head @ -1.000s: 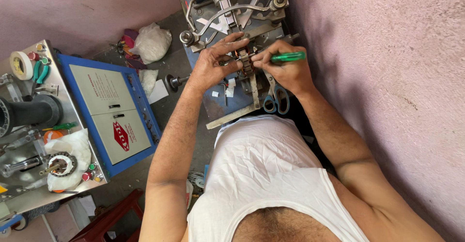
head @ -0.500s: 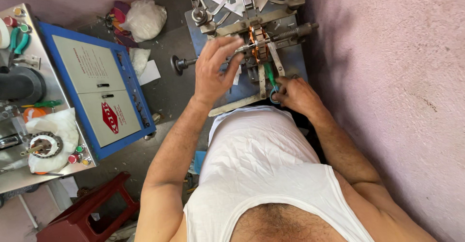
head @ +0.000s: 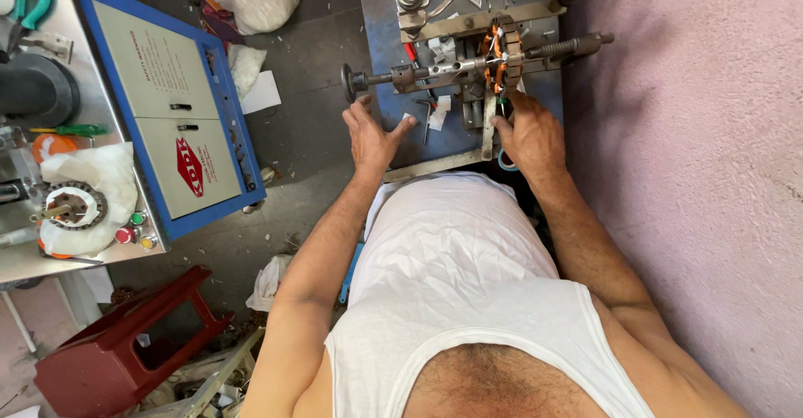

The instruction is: The person uses a specialized winding machine to apply wire to a motor stator, trimming excess insulation with scissors and securing wire ends with a small screwdriver.

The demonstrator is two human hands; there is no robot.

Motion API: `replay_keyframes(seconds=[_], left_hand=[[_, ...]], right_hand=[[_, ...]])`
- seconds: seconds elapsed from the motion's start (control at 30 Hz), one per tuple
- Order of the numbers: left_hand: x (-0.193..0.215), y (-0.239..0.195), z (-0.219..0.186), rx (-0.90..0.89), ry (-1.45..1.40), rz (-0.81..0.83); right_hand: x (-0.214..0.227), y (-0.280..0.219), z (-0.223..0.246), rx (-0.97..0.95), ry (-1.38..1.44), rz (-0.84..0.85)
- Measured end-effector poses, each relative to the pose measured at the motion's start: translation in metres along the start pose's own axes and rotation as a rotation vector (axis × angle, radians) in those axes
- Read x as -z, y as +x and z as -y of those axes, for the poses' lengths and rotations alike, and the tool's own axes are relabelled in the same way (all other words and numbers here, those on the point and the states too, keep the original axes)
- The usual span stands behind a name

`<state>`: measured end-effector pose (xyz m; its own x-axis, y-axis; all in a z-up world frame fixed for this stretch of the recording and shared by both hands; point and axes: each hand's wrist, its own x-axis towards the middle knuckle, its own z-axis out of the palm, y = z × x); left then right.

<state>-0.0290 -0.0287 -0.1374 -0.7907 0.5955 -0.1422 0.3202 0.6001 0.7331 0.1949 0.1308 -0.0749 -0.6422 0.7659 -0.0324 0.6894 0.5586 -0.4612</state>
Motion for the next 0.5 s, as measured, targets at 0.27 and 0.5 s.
replay_keyframes(seconds=[0.27,0.5], left_hand=[[-0.009,0.014,0.045,0.297,-0.485,0.14],[0.039,-0.012,0.005,0.319,-0.82,0.302]], right_hand=[[0.029,-0.012,0.022,-0.052,-0.037,-0.08],[0.069,-0.03,0.05,0.155,0.434,-0.155]])
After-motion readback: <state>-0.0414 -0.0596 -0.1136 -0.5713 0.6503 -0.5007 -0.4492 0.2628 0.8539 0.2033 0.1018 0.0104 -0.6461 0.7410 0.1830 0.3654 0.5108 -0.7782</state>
